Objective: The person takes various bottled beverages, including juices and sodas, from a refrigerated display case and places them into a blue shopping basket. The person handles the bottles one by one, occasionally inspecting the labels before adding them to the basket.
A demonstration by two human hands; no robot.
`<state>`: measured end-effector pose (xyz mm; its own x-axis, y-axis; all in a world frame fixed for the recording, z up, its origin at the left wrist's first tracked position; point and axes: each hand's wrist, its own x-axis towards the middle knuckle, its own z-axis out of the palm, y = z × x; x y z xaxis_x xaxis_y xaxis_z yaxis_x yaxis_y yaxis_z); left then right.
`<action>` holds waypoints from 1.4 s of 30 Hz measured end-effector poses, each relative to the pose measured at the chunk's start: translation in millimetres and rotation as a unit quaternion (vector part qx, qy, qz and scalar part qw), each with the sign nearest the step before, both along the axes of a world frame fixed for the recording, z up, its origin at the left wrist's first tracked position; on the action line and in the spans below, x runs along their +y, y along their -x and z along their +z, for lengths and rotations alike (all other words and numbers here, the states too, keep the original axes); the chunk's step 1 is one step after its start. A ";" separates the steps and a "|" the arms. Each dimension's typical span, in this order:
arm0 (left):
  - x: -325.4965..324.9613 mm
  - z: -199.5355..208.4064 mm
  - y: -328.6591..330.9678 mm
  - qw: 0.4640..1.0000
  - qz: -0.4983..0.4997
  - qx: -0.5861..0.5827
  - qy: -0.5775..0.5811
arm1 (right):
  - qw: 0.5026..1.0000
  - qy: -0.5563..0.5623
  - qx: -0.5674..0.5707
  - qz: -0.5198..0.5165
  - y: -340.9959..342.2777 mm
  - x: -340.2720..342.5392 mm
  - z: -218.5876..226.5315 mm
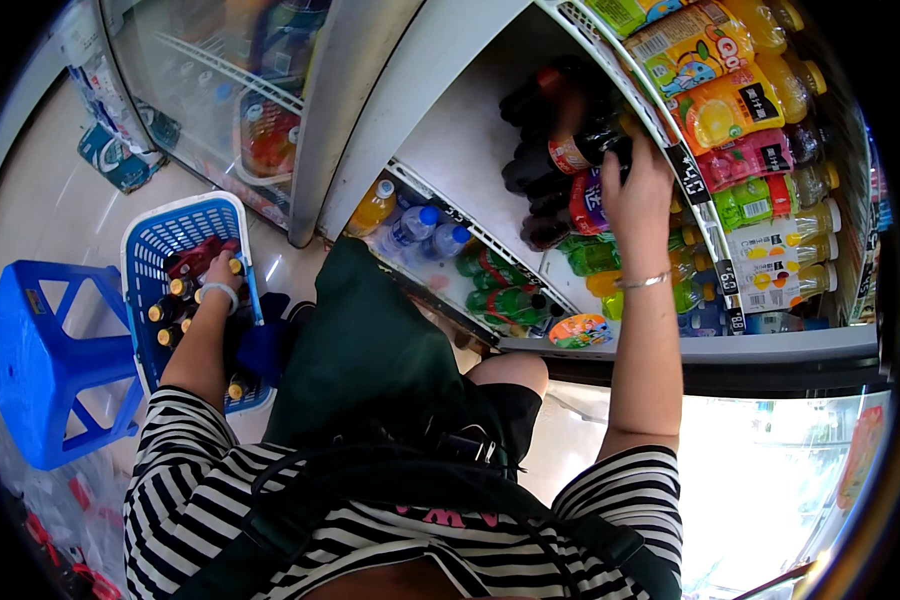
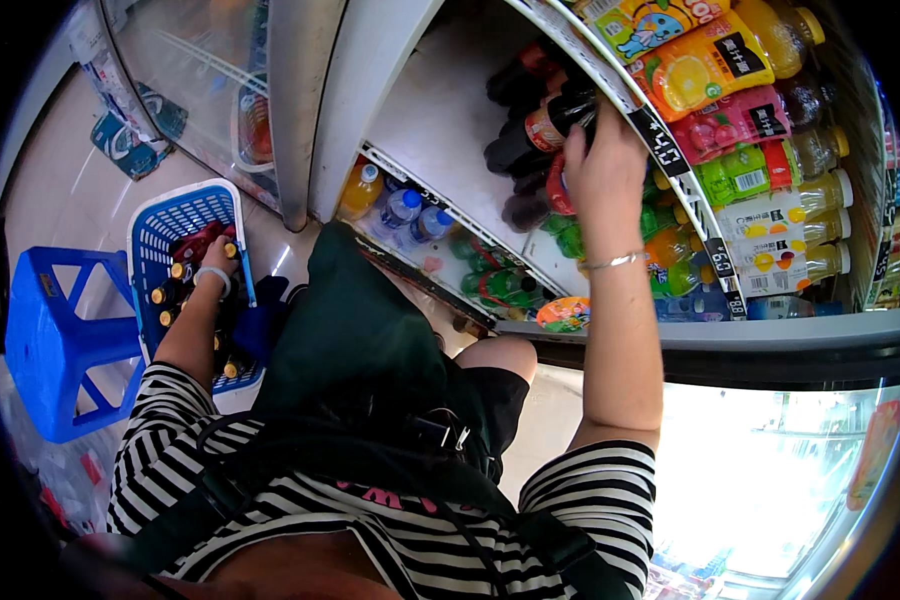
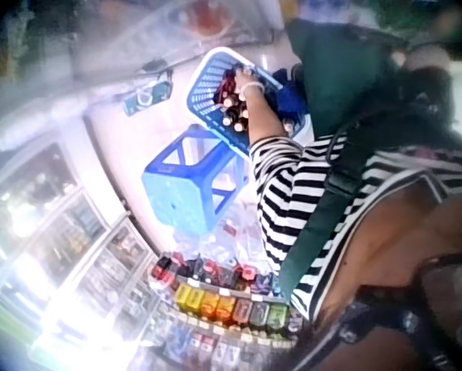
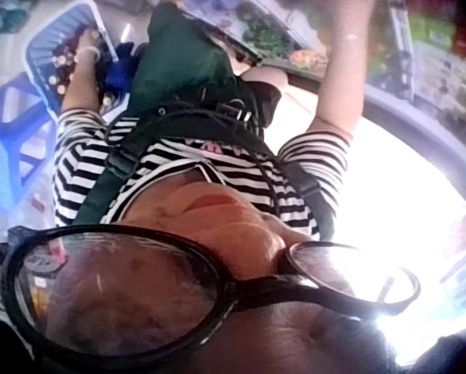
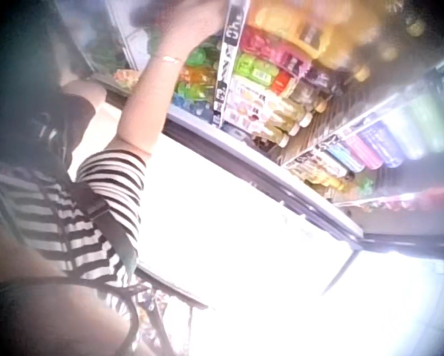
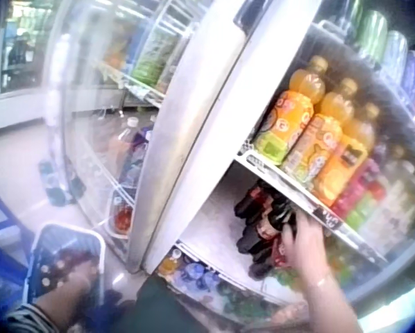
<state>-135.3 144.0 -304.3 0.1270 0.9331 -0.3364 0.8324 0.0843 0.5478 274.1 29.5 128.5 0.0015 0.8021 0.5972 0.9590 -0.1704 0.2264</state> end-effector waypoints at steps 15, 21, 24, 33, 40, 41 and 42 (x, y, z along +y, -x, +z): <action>-93.0 57.4 25.7 0.980 -0.046 -0.089 -0.172 | 0.980 0.150 -0.016 -0.129 -8.4 40.0 2.6; -112.2 88.4 18.7 0.968 -0.057 -0.160 -0.183 | 0.996 0.039 -0.083 0.021 23.4 17.1 2.6; -112.7 118.0 9.3 0.941 -0.082 -0.203 -0.256 | 0.997 0.038 -0.069 0.007 51.0 -4.3 7.0; -141.5 268.3 -50.3 0.836 -0.150 -0.326 -0.415 | 0.960 0.079 0.163 0.213 164.9 -60.4 -16.1; -139.8 231.1 -49.9 0.851 -0.125 -0.304 -0.410 | 0.880 0.197 0.214 0.375 221.7 -43.6 -115.6; -137.6 221.5 -41.9 0.854 -0.134 -0.283 -0.416 | 0.867 0.209 0.212 0.400 223.2 -42.7 -125.2; -134.7 209.4 -33.2 0.861 -0.109 -0.291 -0.404 | 0.859 0.240 0.232 0.388 226.4 -42.0 -132.4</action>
<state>-102.1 9.2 -94.9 0.2567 0.7656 0.5899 0.3459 -0.6427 0.6836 47.7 -12.5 -3.8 -0.4958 0.8229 0.2773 0.7477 0.5670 -0.3457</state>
